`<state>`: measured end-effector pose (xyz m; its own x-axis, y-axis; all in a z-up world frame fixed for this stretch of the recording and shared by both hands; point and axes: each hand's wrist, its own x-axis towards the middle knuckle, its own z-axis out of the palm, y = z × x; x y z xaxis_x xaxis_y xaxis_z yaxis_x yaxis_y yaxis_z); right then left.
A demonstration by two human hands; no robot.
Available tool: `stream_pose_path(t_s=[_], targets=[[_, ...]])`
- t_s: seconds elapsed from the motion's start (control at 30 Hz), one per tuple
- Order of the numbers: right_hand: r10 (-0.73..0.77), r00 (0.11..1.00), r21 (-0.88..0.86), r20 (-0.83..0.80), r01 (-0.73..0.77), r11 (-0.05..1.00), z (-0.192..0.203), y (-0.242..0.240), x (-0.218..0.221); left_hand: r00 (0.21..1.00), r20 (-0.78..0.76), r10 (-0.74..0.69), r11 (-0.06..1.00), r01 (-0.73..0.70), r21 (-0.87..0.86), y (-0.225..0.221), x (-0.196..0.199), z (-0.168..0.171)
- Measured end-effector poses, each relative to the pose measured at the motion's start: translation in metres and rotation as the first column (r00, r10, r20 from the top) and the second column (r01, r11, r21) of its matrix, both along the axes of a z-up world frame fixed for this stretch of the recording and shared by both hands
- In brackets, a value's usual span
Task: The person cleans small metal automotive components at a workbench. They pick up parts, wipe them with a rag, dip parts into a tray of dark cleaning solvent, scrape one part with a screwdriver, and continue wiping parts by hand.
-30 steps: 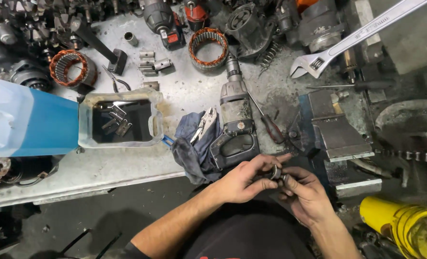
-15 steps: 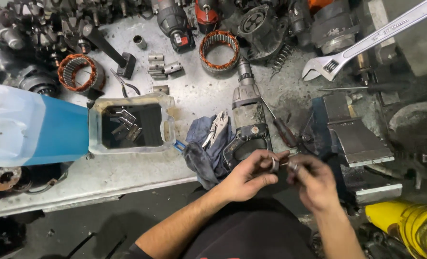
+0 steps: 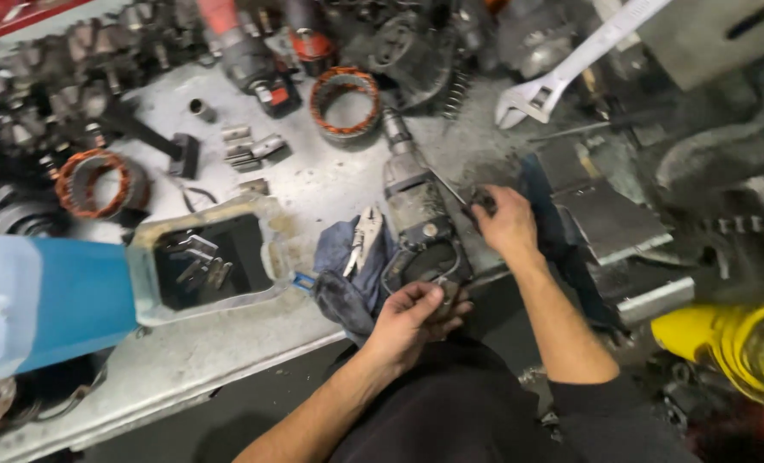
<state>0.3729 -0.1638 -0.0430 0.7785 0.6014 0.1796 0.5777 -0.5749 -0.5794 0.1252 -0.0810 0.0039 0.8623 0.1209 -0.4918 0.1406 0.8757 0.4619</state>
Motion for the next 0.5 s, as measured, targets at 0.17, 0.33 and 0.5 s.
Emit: stream_pose_path(t_s=[0.17, 0.33, 0.5], targets=[[0.013, 0.968, 0.062, -0.250, 0.003, 0.998, 0.068, -0.053, -0.057, 0.999, 0.000, 0.043, 0.999, -0.043, 0.006, -0.024, 0.006, -0.053], [-0.045, 0.883, 0.130, -0.467, 0.118, 0.984, 0.115, -0.159, -0.100, 0.995, -0.051, -0.085, 0.993, 0.081, -0.082, -0.058, 0.061, 0.003], [-0.284, 0.761, 0.192, -0.584, 0.469, 0.862, 0.065, -0.280, -0.102, 0.996, -0.050, -0.077, 0.997, 0.078, 0.025, -0.115, 0.114, -0.020]])
